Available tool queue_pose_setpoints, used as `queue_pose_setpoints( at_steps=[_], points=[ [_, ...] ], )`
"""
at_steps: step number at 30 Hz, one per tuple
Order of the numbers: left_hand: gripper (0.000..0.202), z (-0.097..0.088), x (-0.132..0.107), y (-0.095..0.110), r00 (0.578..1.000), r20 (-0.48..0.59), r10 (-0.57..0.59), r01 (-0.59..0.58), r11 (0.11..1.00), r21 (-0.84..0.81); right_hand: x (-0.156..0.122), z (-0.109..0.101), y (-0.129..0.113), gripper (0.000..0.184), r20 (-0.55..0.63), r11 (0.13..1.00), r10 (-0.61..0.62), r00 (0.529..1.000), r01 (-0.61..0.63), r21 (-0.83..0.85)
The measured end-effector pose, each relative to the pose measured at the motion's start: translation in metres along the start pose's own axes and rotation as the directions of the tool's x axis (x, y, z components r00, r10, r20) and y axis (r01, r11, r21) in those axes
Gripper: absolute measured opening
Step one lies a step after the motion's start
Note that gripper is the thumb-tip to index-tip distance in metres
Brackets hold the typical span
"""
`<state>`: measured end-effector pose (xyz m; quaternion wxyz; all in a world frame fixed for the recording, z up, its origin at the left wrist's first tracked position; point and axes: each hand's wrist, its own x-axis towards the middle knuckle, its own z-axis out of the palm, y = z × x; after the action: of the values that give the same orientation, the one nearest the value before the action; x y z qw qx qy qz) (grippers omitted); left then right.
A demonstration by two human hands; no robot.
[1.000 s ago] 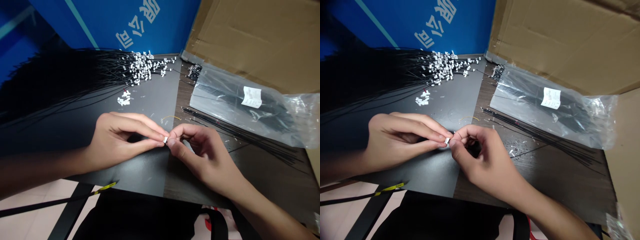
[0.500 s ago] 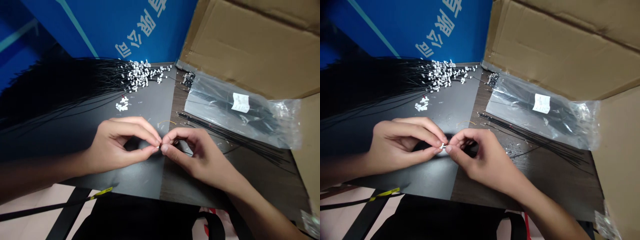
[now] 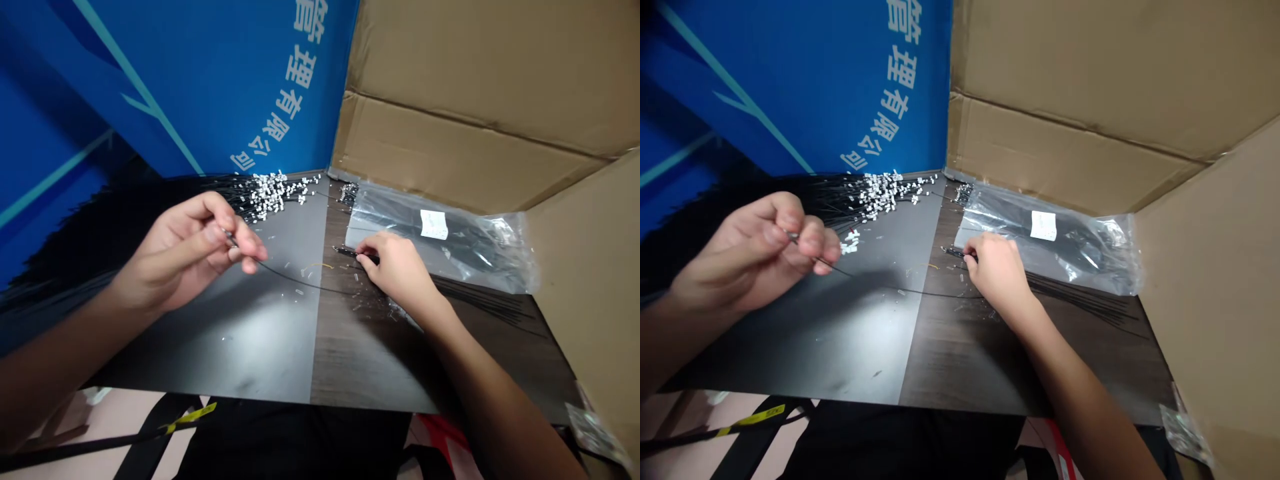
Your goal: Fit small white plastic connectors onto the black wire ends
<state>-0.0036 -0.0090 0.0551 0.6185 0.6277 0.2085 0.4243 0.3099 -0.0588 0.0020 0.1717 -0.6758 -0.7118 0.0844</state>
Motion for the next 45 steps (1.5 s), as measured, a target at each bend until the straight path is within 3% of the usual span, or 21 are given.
queue_pose_setpoints(
  at_steps=[3,6,9,11,14,16,18,20,22,23,27,30,33,38,41,45],
  points=[
    [0.027,-0.005,0.008,0.02,0.986,-0.164,-0.036,0.009,0.987,-0.161,0.002,0.003,0.002,0.018,0.003,1.0,-0.007,1.0,0.007,-0.02],
    [0.028,-0.016,0.015,0.04,0.938,-0.327,-0.118,0.011,0.95,-0.311,0.003,0.006,0.003,0.019,-0.014,0.999,-0.025,1.0,0.024,-0.04],
    [0.024,-0.037,0.022,0.06,0.907,-0.374,-0.193,0.085,0.954,-0.287,0.001,0.007,0.002,0.019,-0.041,0.998,-0.047,0.998,0.045,-0.04],
    [0.019,-0.053,0.028,0.074,0.9,-0.367,-0.236,0.195,0.97,-0.146,0.0,0.008,0.001,0.018,-0.065,0.998,-0.06,0.996,0.058,-0.032],
    [0.03,-0.07,0.042,0.099,0.914,-0.338,-0.226,0.305,0.931,0.202,-0.002,0.006,0.0,0.016,-0.121,0.997,-0.075,0.99,0.073,-0.021],
    [0.033,-0.075,0.055,0.112,0.929,-0.309,-0.206,0.333,0.827,0.453,-0.003,0.004,-0.001,0.015,-0.163,0.997,-0.083,0.983,0.082,-0.013],
    [0.025,-0.079,0.072,0.118,0.949,-0.247,-0.197,0.315,0.649,0.693,-0.004,0.003,-0.002,0.014,-0.203,0.996,-0.092,0.975,0.093,-0.007],
    [0.017,-0.082,0.091,0.11,0.965,-0.126,-0.231,0.219,0.438,0.872,-0.005,0.002,-0.002,0.013,-0.237,0.995,-0.102,0.966,0.104,-0.003],
    [0.011,-0.086,0.111,0.089,0.967,-0.041,-0.251,0.11,0.268,0.957,-0.006,0.003,-0.002,0.013,-0.263,0.993,-0.112,0.958,0.115,0.0],
    [0.01,-0.088,0.119,0.074,0.971,-0.021,-0.238,0.082,0.249,0.965,-0.006,0.004,-0.002,0.014,-0.273,0.993,-0.116,0.955,0.121,0.002],
    [0.012,-0.089,0.132,0.006,0.995,0.012,-0.103,0.012,0.23,0.973,-0.007,0.009,-0.001,0.018,-0.3,0.991,-0.121,0.946,0.132,0.017],
    [0.027,-0.087,0.113,-0.025,1.0,0.022,0.014,-0.024,0.228,0.973,-0.007,0.011,0.0,0.019,-0.307,0.991,-0.113,0.945,0.127,0.028],
    [0.04,-0.083,0.077,-0.032,0.996,0.02,0.081,-0.038,0.23,0.972,-0.008,0.01,0.0,0.017,-0.306,0.992,-0.101,0.947,0.117,0.036],
    [0.027,-0.075,0.022,-0.029,0.997,0.044,-0.06,-0.024,0.297,0.954,-0.011,0.007,-0.003,0.016,-0.294,0.993,-0.091,0.951,0.109,0.045],
    [0.027,-0.07,0.011,-0.035,0.994,0.056,-0.089,-0.025,0.315,0.949,-0.012,0.006,-0.006,0.016,-0.303,0.993,-0.088,0.949,0.106,0.046],
    [0.027,-0.069,0.013,-0.044,0.992,0.075,-0.103,-0.038,0.324,0.945,-0.013,0.005,-0.007,0.016,-0.308,0.993,-0.091,0.947,0.108,0.039]
  ],
)
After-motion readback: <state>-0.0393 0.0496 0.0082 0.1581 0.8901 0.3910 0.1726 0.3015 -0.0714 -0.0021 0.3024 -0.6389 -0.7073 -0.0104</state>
